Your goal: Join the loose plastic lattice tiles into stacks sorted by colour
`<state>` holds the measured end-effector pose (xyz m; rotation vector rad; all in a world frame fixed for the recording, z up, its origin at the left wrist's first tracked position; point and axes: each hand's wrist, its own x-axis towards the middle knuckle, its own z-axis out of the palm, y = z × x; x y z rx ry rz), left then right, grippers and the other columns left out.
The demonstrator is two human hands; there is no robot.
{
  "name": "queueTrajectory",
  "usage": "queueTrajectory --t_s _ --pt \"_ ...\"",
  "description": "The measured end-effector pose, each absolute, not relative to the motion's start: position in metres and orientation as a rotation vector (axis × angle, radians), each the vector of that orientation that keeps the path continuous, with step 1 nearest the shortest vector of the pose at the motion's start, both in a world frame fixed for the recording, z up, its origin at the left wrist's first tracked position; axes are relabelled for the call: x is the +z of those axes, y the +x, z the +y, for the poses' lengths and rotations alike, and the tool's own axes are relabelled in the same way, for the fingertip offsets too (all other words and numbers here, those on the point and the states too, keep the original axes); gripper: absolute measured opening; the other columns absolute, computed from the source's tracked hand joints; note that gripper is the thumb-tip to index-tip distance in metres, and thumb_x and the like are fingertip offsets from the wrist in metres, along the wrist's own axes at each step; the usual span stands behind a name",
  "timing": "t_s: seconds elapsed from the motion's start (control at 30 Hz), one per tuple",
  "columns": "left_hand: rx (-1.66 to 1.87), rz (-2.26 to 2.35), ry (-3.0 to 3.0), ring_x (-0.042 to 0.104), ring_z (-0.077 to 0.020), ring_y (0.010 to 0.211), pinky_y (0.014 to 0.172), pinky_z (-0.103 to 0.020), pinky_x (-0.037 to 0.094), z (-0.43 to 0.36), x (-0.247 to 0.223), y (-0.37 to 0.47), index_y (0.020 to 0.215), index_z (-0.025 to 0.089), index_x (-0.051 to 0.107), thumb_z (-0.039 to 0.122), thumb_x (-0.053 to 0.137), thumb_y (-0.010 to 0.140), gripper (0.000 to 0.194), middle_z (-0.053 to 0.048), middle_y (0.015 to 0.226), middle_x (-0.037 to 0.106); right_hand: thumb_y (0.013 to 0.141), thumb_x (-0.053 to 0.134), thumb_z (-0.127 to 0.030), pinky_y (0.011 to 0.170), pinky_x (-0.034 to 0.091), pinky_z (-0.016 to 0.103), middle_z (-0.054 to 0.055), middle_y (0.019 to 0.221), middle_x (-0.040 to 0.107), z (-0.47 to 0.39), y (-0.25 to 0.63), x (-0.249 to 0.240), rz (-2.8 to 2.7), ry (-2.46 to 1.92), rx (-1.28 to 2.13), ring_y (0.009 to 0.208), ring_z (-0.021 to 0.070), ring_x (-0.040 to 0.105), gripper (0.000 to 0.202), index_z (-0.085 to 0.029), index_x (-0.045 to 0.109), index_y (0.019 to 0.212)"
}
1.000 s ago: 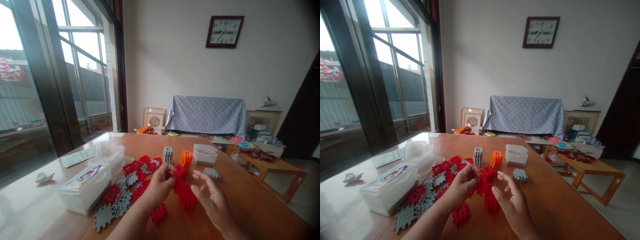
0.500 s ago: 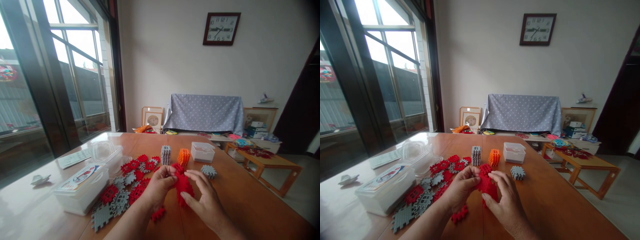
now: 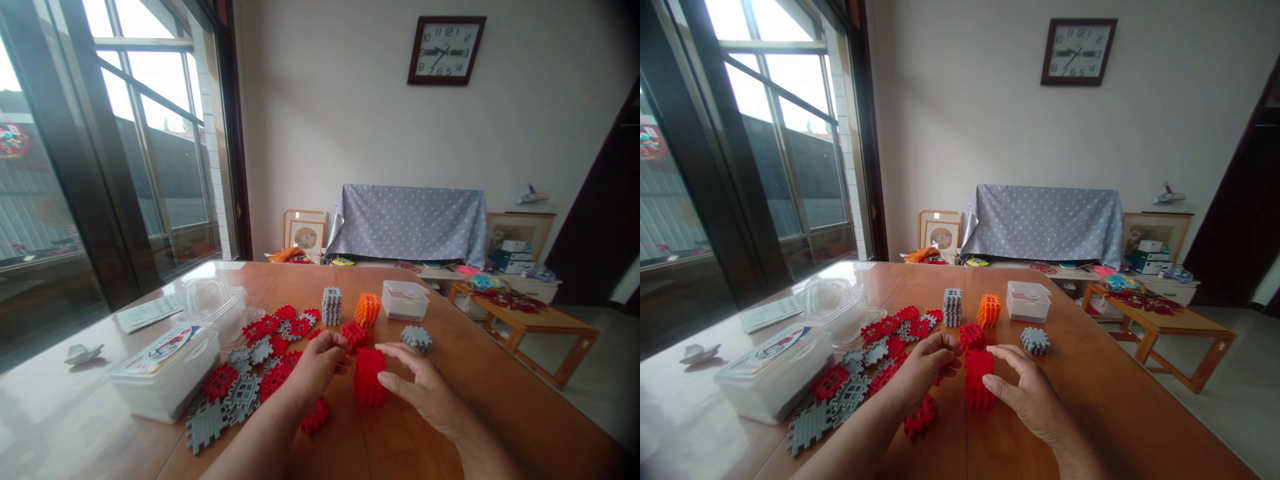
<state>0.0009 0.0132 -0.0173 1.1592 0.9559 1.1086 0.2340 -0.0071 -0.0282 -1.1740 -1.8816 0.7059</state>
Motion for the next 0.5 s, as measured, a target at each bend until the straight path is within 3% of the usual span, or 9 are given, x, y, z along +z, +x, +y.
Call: queueTrajectory --t_s 0.33,0.5 --pt "0.996 0.934 1.171 0.06 -0.0127 0.067 0.066 -0.026 0.045 0.0102 -0.0206 0.0044 0.088 0.018 0.054 0.023 0.068 0.074 0.021 0.001 0.076 0.061 0.086 0.072 -0.052 0.117 0.034 0.047 0.009 0.14 0.057 -0.0046 0.2408 -0.0357 -1.924 -1.208 0.758 0.134 0.0294 0.049 0.052 -0.027 0.065 0.13" --pt "0.986 0.915 1.186 0.06 -0.0125 0.067 0.066 -0.026 0.045 0.0098 -0.0199 0.0044 0.089 0.017 0.055 0.017 0.067 0.069 0.023 0.001 0.078 0.061 0.085 0.072 -0.051 0.117 0.035 0.049 0.01 0.142 0.056 -0.006 0.24 -0.0361 -1.907 -1.215 0.817 0.135 0.0302 0.047 0.056 -0.027 0.062 0.134"
